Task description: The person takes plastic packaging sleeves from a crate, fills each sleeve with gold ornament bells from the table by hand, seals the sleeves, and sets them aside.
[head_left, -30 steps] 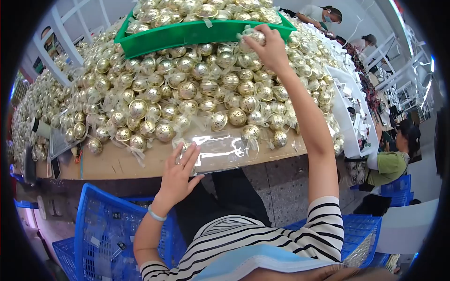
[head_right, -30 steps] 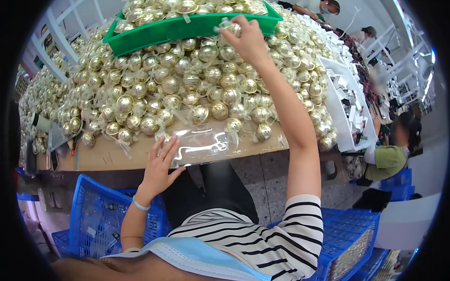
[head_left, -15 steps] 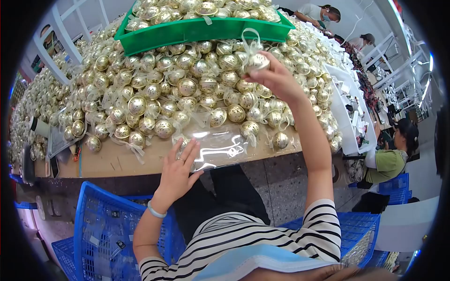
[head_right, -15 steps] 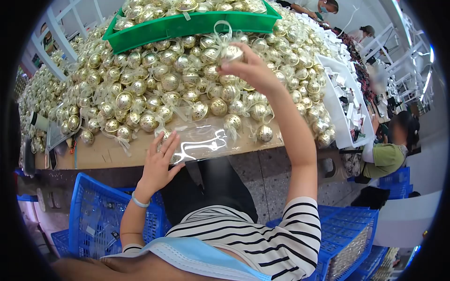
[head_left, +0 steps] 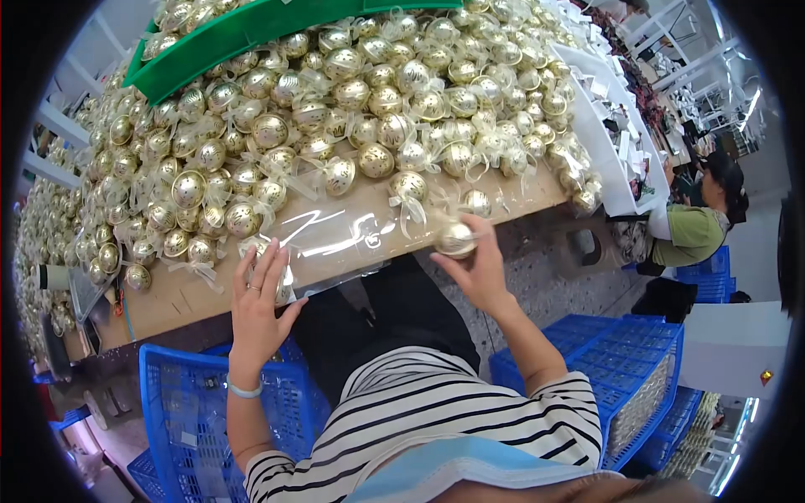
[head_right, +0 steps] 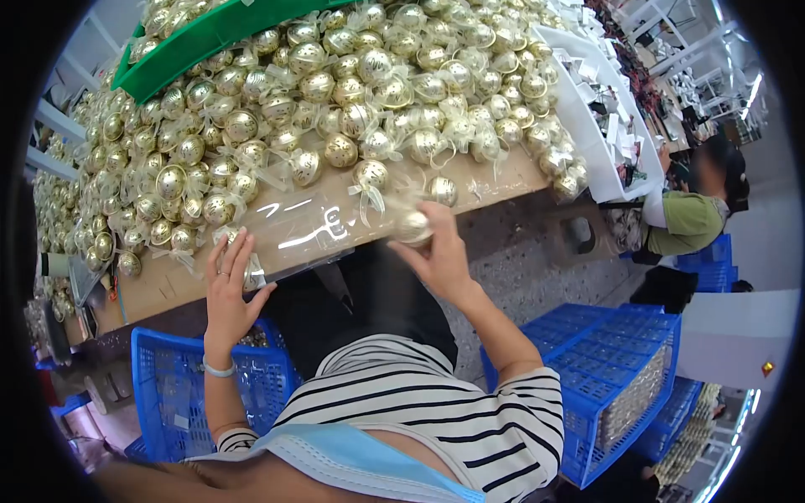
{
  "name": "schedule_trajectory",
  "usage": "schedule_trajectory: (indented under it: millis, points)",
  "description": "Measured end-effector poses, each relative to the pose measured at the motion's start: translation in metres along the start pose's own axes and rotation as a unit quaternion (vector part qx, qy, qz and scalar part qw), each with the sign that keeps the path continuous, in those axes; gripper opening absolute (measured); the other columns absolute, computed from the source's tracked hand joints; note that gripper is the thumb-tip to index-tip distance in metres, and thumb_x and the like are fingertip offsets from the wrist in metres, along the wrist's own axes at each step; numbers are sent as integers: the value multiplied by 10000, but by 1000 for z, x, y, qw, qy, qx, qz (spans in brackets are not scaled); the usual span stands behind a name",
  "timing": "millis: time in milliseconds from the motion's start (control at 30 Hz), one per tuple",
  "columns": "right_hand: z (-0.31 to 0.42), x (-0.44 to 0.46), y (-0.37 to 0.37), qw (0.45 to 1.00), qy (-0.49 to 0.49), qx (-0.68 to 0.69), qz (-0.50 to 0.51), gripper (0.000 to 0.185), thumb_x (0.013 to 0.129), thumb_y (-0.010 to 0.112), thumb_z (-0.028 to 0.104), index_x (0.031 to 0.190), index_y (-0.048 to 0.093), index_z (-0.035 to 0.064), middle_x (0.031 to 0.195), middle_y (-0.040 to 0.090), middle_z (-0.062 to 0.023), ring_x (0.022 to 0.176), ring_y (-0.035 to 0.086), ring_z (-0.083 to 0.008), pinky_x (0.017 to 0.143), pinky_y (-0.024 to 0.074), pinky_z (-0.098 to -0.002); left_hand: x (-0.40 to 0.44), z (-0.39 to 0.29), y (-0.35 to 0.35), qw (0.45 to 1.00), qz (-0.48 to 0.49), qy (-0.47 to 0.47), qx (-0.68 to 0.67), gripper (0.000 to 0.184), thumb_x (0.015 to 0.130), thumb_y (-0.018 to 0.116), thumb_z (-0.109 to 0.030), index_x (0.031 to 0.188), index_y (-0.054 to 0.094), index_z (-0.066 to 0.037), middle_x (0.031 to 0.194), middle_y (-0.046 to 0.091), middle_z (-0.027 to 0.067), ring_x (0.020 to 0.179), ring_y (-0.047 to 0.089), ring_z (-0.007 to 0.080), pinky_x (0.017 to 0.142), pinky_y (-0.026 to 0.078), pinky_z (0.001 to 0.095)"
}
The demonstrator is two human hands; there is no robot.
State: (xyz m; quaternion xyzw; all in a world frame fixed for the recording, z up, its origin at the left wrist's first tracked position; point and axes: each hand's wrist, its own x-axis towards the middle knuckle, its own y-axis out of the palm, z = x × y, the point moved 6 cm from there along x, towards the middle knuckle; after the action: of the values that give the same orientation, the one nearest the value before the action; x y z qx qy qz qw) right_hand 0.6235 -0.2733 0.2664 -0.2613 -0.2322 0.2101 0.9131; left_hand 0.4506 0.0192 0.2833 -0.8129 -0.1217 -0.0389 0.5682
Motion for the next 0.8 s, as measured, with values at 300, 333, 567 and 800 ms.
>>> schedule_trajectory:
  millis: [300, 333, 567, 800]
  points:
    - [19, 18, 71, 980, -70, 60, 175, 699, 920, 748, 67, 1487, 349, -14, 1378, 443, -201, 1057, 615, -279, 894, 526, -333, -16, 11, -6, 1000, 5, -22, 5, 907, 715, 869, -182, 1523, 464, -108, 1584, 448, 55, 1444, 374, 374, 1179, 356, 463]
    - [17, 18, 75, 978, -59, 67, 187, 694, 922, 743, 58, 1485, 345, -17, 1370, 441, -196, 1010, 630, -262, 851, 542, -322, -16, 12, -6, 1000, 3, -22, 6, 908, 715, 869, -183, 1524, 463, -109, 1586, 446, 54, 1444, 375, 374, 1178, 357, 463]
    - [10, 29, 96, 948, 74, 170, 259, 719, 838, 850, 162, 1406, 442, -6, 989, 630, -118, 811, 648, -207, 734, 521, -299, -15, 16, -5, 1000, 9, -18, 3, 909, 702, 875, -197, 1514, 475, -110, 1581, 451, 56, 1439, 381, 368, 1172, 365, 463]
    - [17, 49, 123, 865, 95, 299, 393, 629, 891, 809, 148, 1416, 484, 25, 1050, 670, -82, 873, 676, -131, 760, 543, -287, -18, 19, -5, 1000, 8, -15, -1, 913, 703, 873, -221, 1517, 473, -114, 1574, 457, 56, 1435, 376, 369, 1177, 358, 465]
